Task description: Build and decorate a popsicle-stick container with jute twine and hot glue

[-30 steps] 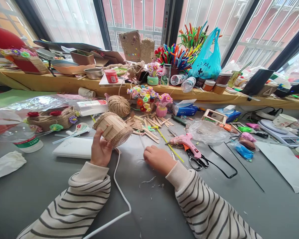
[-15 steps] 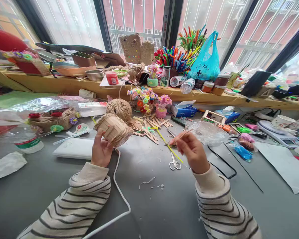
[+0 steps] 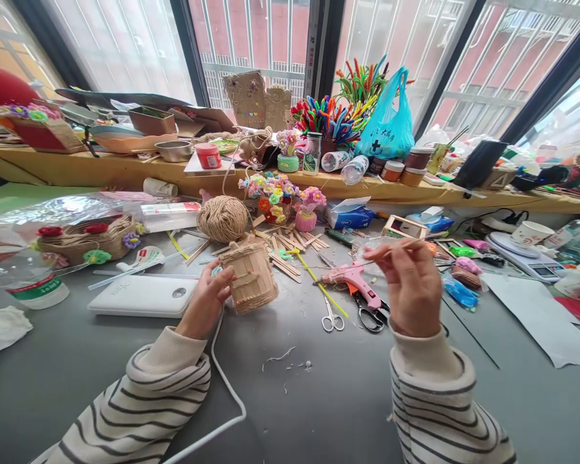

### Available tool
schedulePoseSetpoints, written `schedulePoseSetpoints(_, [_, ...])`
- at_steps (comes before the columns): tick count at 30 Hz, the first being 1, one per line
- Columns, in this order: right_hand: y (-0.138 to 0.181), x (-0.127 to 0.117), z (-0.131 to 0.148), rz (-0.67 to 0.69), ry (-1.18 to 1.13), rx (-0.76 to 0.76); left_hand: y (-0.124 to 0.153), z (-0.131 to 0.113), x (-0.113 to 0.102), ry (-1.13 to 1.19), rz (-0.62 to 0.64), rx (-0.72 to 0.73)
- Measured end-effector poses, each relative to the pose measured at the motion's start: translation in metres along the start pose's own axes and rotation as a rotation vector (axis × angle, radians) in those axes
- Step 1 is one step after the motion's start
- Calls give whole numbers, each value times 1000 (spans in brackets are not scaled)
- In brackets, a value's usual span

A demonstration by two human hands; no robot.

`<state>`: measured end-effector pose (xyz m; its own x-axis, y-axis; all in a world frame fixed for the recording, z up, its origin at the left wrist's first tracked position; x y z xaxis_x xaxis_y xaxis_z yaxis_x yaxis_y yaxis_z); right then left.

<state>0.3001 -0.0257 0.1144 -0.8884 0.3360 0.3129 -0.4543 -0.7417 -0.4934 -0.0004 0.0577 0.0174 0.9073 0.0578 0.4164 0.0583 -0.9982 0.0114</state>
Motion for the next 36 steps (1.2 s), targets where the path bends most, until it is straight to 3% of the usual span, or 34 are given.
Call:
schedulePoseSetpoints(2, [8,20,-14,120,64,80,5,3,6,-65,38,-26])
schedulePoseSetpoints(5, [19,43,-27,235,309,70,8,8,9,-163,74,-36])
schedulePoseSetpoints(9, [32,71,-32,456,621,-126,7,13,9,-250,104,-11])
schedulePoseSetpoints(15, [41,100,-34,615,727,-305,11,12,12,-279,147,25])
schedulePoseSetpoints(21, [39,112,-36,645,764,-343,14,12,17,-197,177,4])
schedulePoseSetpoints(36, [47,112,-47,486,760,-265,17,13,20,-171,246,-16])
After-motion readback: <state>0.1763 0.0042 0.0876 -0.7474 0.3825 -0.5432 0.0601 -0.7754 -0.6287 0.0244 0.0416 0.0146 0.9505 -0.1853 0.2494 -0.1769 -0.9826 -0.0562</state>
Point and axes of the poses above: each hand's wrist, its own y-axis away from the middle knuckle, its own x-axis out of the palm, z = x × y, the point moved 6 cm from there along -y, towards the middle knuckle, and after that the axes turned 4 degrees about x, right-handed, at the moved point
